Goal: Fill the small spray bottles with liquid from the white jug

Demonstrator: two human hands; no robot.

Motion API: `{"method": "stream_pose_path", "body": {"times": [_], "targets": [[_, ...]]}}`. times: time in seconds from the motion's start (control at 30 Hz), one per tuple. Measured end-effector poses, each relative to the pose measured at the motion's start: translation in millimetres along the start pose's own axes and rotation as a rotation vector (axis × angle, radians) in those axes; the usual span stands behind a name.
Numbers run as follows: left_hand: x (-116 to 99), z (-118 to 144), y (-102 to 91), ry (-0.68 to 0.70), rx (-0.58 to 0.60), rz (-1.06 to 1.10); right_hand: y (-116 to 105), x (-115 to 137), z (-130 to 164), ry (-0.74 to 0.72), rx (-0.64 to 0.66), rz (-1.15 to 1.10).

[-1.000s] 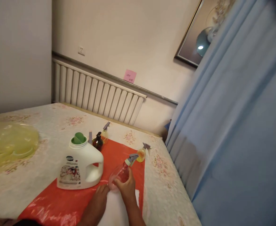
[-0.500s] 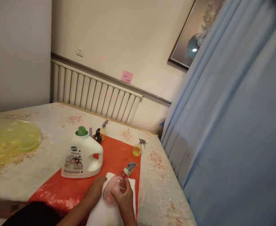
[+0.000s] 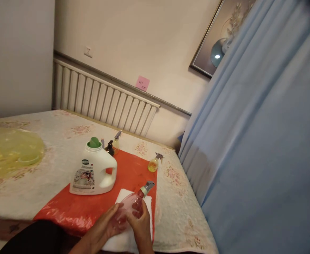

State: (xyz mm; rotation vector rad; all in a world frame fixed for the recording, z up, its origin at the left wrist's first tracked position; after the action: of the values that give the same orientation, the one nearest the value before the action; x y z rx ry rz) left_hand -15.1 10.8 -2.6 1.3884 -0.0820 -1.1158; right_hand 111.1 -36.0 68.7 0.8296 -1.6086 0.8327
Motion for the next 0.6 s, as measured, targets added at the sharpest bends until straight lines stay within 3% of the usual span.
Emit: {"method": "stream_pose_path", "body": {"times": [0.13, 0.3, 0.6], "targets": [[3.6, 22.5, 9.9, -0.122, 0.125, 0.157, 7.8, 8.9, 6.7, 0.013, 0.037, -0.055], [8.4, 39.2, 15.9, -0.125, 0.261, 0.262, 15.8, 24.7, 20.8, 0.025, 0.12, -0.129], [29.3, 47.5, 12.4, -0.126, 0.212, 0.291, 6.2, 12.2, 32.3, 0.059, 0.174, -0.157]]}}
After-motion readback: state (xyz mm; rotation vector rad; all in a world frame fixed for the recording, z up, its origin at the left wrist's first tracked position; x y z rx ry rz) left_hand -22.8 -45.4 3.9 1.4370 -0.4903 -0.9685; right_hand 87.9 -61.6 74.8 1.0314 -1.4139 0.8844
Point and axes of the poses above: each hand's wrist, its own z-axis away from the middle knuckle, its own y-axis out of the palm, x = y × z, the point moved 6 cm from there along -z, towards the middle knuckle, and after that the axes turned 1 degree about y, right-handed, at the moved point
